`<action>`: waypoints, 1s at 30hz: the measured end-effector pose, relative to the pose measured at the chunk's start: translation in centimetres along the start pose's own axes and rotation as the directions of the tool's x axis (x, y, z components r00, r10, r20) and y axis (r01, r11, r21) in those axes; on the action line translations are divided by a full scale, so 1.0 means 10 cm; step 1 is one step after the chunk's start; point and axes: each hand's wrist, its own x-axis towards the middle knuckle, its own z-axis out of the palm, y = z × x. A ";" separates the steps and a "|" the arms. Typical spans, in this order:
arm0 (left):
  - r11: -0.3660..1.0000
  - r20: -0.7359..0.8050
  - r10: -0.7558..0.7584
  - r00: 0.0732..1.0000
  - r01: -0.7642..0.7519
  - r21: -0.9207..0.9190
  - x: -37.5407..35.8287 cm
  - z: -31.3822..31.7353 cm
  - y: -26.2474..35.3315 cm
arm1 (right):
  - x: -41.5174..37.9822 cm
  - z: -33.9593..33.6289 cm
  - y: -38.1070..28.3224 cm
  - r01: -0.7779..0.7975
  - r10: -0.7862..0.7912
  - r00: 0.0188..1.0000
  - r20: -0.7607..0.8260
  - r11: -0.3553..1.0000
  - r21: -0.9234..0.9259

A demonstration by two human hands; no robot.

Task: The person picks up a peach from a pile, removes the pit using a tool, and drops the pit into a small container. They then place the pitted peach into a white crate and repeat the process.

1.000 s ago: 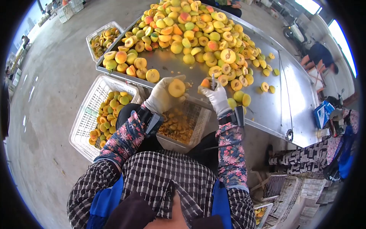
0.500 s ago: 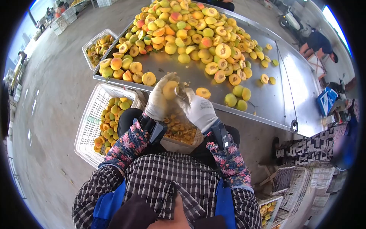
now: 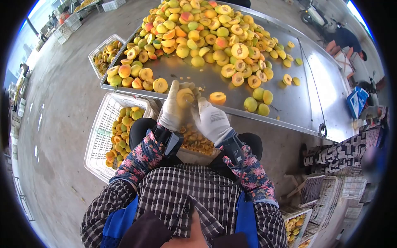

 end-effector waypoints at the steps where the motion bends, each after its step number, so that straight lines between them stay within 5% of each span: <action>1: 1.000 0.000 -0.004 1.000 0.004 0.004 0.01 0.00 -0.01 | 0.00 0.01 -0.01 -0.010 0.011 1.000 0.017 0.998 -0.060; 7: 0.995 -0.010 -0.048 0.999 0.049 0.092 0.03 -0.06 -0.05 | -0.10 0.14 0.03 -0.023 0.019 0.996 0.087 0.999 0.041; 10: 0.975 -0.017 -0.065 0.998 0.067 0.211 0.00 0.01 -0.02 | -0.15 0.22 0.11 0.082 -0.054 0.995 -0.079 0.905 0.417; 13: 0.936 0.039 -0.057 0.998 0.040 0.349 -0.07 0.10 0.01 | -0.13 0.13 0.07 -0.335 0.101 0.938 0.330 0.494 0.802; 14: 0.917 0.072 -0.057 0.996 0.024 0.397 -0.08 0.12 0.02 | -0.14 -0.07 -0.06 -0.577 0.191 0.815 0.547 0.200 0.791; 17: 0.936 0.062 0.022 0.998 -0.042 0.349 -0.10 0.22 -0.06 | -0.17 -0.23 -0.05 -0.713 0.111 0.672 0.733 -0.170 0.680; 21: 0.899 0.108 -0.043 0.993 -0.009 0.438 0.00 0.14 -0.14 | -0.27 -0.11 0.22 -0.701 -0.108 0.673 0.732 -0.408 0.585; 26: 0.715 0.106 -0.018 0.994 -0.061 0.696 0.07 0.04 -0.24 | -0.41 -0.20 0.27 -0.728 0.052 0.653 0.756 -0.234 0.645; 30: 0.903 -0.034 -0.012 0.999 0.025 0.428 0.13 -0.04 -0.27 | -0.48 -0.18 0.28 -0.738 0.179 0.671 0.720 0.058 0.673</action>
